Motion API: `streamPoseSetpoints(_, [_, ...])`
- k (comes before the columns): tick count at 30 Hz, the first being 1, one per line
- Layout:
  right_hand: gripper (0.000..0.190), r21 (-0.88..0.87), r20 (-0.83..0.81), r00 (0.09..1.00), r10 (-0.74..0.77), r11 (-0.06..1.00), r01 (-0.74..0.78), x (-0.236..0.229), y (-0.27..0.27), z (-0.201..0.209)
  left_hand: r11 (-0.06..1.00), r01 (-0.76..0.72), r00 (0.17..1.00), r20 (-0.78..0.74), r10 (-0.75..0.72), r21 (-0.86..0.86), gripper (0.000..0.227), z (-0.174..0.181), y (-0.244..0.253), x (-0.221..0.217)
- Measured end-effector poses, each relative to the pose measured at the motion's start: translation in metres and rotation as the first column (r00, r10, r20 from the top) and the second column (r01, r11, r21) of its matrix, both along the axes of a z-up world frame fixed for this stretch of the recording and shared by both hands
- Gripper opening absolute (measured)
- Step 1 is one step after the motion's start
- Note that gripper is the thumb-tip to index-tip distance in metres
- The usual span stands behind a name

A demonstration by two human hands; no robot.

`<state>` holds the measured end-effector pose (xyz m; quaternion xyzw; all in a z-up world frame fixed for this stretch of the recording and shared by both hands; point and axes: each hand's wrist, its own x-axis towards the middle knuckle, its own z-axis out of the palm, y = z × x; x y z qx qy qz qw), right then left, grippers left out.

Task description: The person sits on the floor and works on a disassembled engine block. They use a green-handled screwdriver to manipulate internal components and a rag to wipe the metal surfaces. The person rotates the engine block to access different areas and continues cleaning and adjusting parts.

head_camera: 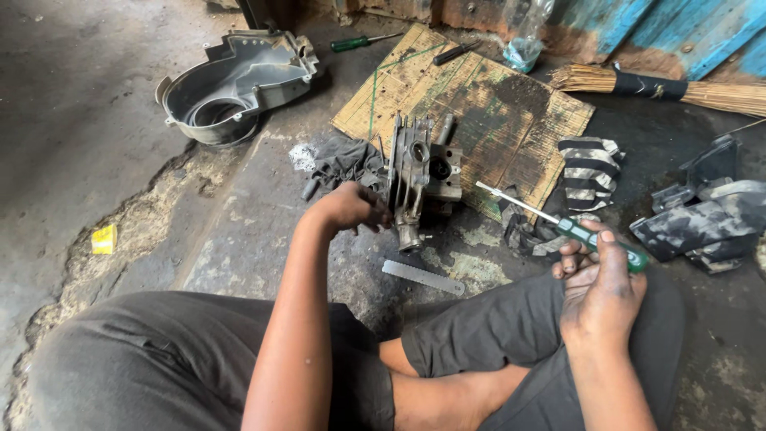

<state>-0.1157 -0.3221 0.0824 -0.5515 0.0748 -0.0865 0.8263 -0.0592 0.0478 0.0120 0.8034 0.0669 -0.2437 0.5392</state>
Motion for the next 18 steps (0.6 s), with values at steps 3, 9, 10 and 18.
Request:
streamPoseSetpoints(3, [0.023, -0.004, -0.010, 1.000, -0.004, 1.000, 0.003, -0.001, 0.000, 0.000, 0.996, -0.082, 0.995, -0.050, 0.083, 0.019, 0.020, -0.002, -0.007, 0.000])
streamPoseSetpoints(9, [0.023, 0.000, 0.000, 0.999, 0.040, 0.999, -0.040, -0.004, 0.004, 0.002, 0.981, -0.186, 0.983, 0.009, 0.186, 0.063, 0.026, -0.005, -0.012, -0.003])
streamPoseSetpoints(10, [0.023, -0.001, -0.005, 0.999, 0.043, 0.999, -0.043, -0.005, 0.005, 0.001, 0.980, -0.195, 0.981, 0.015, 0.194, 0.045, 0.026, -0.006, -0.012, -0.004])
streamPoseSetpoints(18, [0.023, -0.015, -0.027, 0.998, 0.049, 0.999, -0.050, -0.009, 0.008, 0.003, 0.961, -0.254, 0.967, 0.064, 0.249, 0.109, 0.029, -0.009, -0.015, -0.005])
